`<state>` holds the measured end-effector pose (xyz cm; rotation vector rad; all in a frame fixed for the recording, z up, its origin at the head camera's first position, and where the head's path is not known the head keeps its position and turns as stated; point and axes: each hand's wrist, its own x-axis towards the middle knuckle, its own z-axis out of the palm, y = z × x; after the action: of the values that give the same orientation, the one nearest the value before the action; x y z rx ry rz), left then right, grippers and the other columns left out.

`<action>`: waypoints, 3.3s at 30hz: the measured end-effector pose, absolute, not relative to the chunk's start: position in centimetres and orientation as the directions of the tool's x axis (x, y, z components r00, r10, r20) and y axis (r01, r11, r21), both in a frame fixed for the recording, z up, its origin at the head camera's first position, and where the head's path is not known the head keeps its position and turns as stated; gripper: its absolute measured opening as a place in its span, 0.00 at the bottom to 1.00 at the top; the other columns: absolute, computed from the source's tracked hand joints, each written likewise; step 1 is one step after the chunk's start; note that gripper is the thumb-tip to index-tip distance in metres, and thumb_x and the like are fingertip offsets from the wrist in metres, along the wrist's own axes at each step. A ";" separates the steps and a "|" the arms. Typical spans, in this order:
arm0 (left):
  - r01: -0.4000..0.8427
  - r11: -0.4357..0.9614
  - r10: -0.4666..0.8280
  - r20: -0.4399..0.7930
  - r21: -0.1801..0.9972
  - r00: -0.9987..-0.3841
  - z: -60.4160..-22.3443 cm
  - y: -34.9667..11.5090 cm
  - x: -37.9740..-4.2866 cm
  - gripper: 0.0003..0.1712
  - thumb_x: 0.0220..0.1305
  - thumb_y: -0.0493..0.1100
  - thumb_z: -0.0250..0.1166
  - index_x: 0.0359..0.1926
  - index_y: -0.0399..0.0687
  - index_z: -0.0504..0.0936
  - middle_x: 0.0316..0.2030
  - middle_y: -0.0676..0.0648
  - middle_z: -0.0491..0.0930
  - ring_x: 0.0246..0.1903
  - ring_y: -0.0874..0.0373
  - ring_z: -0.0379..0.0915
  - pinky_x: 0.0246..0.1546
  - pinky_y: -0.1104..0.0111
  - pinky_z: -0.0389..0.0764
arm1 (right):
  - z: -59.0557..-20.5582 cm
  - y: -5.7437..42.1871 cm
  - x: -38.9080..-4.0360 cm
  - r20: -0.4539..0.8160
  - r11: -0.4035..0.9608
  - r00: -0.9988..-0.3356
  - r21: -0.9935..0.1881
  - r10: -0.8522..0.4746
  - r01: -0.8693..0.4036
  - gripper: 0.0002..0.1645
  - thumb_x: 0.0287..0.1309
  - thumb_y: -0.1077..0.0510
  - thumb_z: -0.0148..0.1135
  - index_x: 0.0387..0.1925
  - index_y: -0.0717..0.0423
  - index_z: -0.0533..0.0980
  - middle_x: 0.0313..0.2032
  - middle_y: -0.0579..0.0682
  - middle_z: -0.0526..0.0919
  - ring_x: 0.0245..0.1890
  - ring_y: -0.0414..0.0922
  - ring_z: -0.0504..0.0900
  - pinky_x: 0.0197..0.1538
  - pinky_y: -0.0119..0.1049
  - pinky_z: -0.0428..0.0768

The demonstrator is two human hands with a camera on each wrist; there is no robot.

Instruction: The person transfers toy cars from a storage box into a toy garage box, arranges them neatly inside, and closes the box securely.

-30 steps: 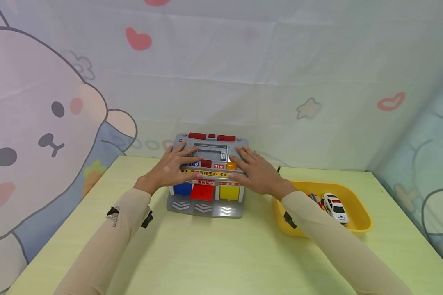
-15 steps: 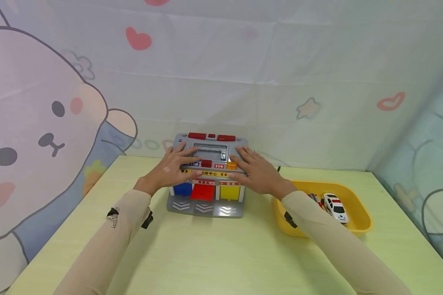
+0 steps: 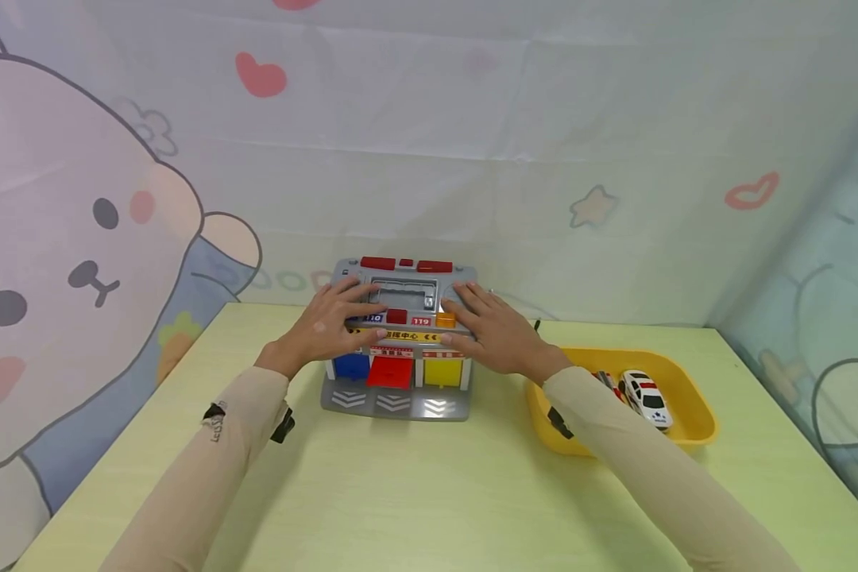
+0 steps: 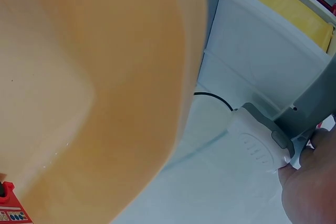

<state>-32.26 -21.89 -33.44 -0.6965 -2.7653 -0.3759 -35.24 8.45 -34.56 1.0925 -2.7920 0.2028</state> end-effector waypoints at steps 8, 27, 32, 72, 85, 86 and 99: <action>0.480 0.842 0.408 0.291 0.246 -0.865 -33.4 -22.1 -32.2 0.33 0.63 0.62 0.63 0.65 0.51 0.79 0.74 0.43 0.63 0.78 0.40 0.43 0.74 0.34 0.38 | -34.3 8.2 -35.3 0.169 0.723 -0.726 -0.088 -0.667 -0.685 0.44 0.71 0.30 0.40 0.79 0.45 0.51 0.80 0.54 0.42 0.81 0.55 0.40 0.80 0.52 0.46; 0.449 0.850 0.385 0.257 0.276 -0.886 -33.2 -21.7 -31.9 0.34 0.63 0.62 0.63 0.66 0.53 0.77 0.75 0.44 0.61 0.79 0.42 0.39 0.75 0.36 0.35 | -31.7 10.8 -34.6 0.087 0.722 -0.742 -0.180 -0.665 -0.668 0.45 0.70 0.34 0.48 0.78 0.52 0.54 0.79 0.57 0.49 0.80 0.58 0.47 0.78 0.56 0.51; 0.450 0.852 0.382 0.268 0.269 -0.884 -33.1 -21.6 -31.7 0.34 0.63 0.61 0.63 0.65 0.52 0.78 0.75 0.44 0.62 0.79 0.41 0.40 0.74 0.35 0.37 | -31.4 13.1 -34.0 0.053 0.739 -0.765 -0.223 -0.642 -0.636 0.47 0.68 0.33 0.52 0.78 0.49 0.54 0.79 0.55 0.50 0.80 0.57 0.48 0.77 0.59 0.54; 0.454 0.848 0.387 0.266 0.275 -0.883 -33.0 -20.7 -31.4 0.34 0.63 0.63 0.63 0.66 0.54 0.78 0.75 0.45 0.62 0.79 0.42 0.39 0.75 0.36 0.36 | -34.7 27.4 -27.8 -0.022 0.661 -0.668 -0.174 -0.744 -0.730 0.41 0.56 0.36 0.67 0.67 0.51 0.74 0.72 0.61 0.67 0.72 0.71 0.57 0.67 0.65 0.67; 0.454 0.848 0.387 0.266 0.275 -0.883 -33.0 -20.9 -31.7 0.35 0.62 0.63 0.63 0.66 0.53 0.77 0.75 0.45 0.62 0.80 0.43 0.39 0.75 0.36 0.36 | -35.0 28.3 -28.6 -0.107 0.672 -0.664 -0.072 -0.740 -0.737 0.43 0.48 0.52 0.78 0.68 0.47 0.73 0.73 0.64 0.64 0.72 0.73 0.56 0.64 0.64 0.72; 0.455 0.847 0.388 0.267 0.276 -0.882 -33.0 -20.9 -31.7 0.34 0.62 0.63 0.63 0.66 0.53 0.77 0.75 0.45 0.62 0.80 0.43 0.39 0.75 0.36 0.35 | -35.1 28.2 -28.6 -0.108 0.669 -0.661 -0.064 -0.742 -0.741 0.43 0.48 0.52 0.78 0.68 0.47 0.73 0.73 0.64 0.64 0.72 0.73 0.57 0.63 0.62 0.73; 0.458 0.842 0.386 0.273 0.286 -0.881 -33.0 -20.8 -31.5 0.33 0.63 0.62 0.63 0.65 0.54 0.79 0.75 0.46 0.63 0.79 0.43 0.39 0.75 0.36 0.36 | -35.9 27.9 -29.2 -0.142 0.684 -0.672 -0.064 -0.727 -0.727 0.42 0.47 0.54 0.79 0.66 0.46 0.75 0.72 0.66 0.63 0.70 0.76 0.58 0.59 0.64 0.77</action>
<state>-31.48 -20.84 -32.99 -0.6523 -2.8155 -0.5121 -29.18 27.95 -35.93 1.3153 -3.0242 0.0030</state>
